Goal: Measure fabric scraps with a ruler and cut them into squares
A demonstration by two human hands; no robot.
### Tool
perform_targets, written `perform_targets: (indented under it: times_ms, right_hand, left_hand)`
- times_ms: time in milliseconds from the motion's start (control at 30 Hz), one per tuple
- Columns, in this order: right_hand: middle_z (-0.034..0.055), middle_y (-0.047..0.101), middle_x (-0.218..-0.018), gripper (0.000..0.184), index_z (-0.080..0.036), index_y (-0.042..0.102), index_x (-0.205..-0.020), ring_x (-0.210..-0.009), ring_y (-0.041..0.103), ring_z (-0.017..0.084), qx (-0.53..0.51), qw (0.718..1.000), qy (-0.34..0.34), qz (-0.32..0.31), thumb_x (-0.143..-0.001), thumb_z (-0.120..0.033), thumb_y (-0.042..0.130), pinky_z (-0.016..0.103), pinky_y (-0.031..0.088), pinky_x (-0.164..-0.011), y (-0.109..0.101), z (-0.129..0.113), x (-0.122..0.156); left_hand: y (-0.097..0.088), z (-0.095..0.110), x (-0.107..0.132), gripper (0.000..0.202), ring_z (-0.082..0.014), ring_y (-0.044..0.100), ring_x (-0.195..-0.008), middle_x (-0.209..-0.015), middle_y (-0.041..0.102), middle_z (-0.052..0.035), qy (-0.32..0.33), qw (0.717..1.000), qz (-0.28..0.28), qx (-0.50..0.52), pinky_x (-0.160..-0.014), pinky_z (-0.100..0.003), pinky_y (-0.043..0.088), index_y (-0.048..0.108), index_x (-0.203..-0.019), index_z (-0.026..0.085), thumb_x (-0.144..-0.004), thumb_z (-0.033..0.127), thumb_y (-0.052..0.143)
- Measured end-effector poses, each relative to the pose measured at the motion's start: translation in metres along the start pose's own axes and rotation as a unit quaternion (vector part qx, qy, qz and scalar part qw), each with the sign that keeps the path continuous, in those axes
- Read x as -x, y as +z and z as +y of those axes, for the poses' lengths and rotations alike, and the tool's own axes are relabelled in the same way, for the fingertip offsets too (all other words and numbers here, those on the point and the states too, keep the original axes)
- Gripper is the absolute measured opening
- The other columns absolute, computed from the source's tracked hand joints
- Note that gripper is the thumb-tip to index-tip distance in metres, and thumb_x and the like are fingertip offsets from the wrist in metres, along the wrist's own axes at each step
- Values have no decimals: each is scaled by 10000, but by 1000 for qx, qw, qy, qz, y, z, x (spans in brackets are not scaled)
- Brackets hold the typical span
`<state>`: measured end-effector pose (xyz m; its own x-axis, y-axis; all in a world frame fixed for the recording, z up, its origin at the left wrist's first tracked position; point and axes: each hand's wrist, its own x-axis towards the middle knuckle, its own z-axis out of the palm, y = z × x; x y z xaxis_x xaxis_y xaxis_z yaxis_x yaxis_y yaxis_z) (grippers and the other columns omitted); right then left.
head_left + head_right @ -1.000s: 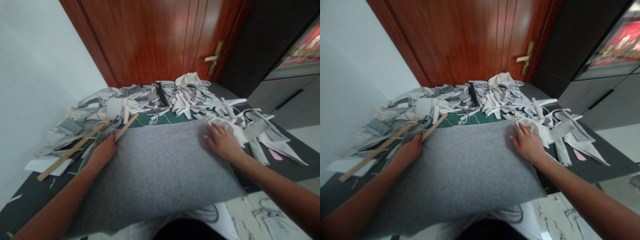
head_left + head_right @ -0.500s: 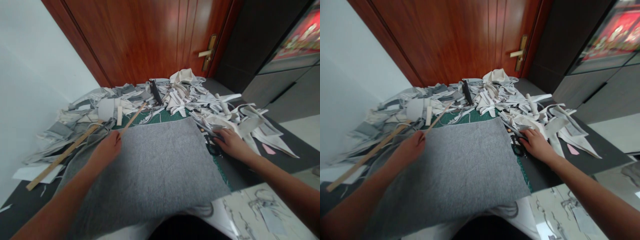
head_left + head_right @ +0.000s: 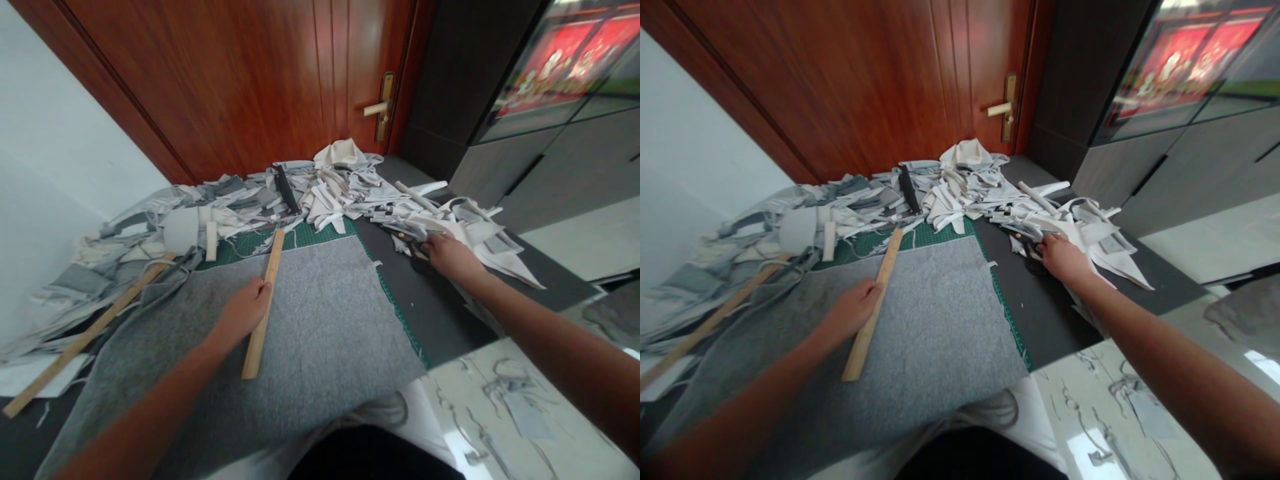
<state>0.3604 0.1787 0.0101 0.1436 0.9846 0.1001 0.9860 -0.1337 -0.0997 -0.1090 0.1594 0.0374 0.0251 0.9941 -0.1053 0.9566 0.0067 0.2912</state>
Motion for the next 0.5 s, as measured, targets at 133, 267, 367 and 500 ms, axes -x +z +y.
perform_targets:
  times_ms: [133,267,367,500]
  right_hand:
    - [249,660,-1218,368,-78,657,-1207,-1109,631,357,12,999,13,26,-999,-279,429,431,501,-873,-12,-11,5]
    - [254,586,-1373,441,-82,600,-1359,-1232,551,395,-9,984,-108,139,-998,-263,423,551,467,-994,-20,-55,33]
    - [194,539,-1490,518,-131,581,-1423,-1322,532,339,-94,952,-286,59,-1022,-431,446,511,441,-1108,-10,-104,55]
    - [184,343,-1653,692,-135,449,-1564,-1519,349,328,-110,927,-356,-37,-1032,-575,405,499,295,-1239,17,-158,51]
  left_hand:
    - [13,-11,4,318,-291,620,-1022,-990,661,-118,62,991,70,-98,-919,-407,472,584,-781,196,-971,358,387]
    - [21,-17,10,429,-366,577,-1192,-1294,635,-169,30,985,127,-114,-983,-517,470,636,-1251,153,-988,394,398]
    - [24,-21,10,511,-334,516,-1358,-1520,532,-121,92,981,119,-119,-1092,-551,413,509,-1488,240,-1040,347,289]
    - [26,-28,1,546,-279,386,-1510,-1629,430,-65,112,982,92,-123,-1214,-530,314,460,-1551,267,-1067,321,212]
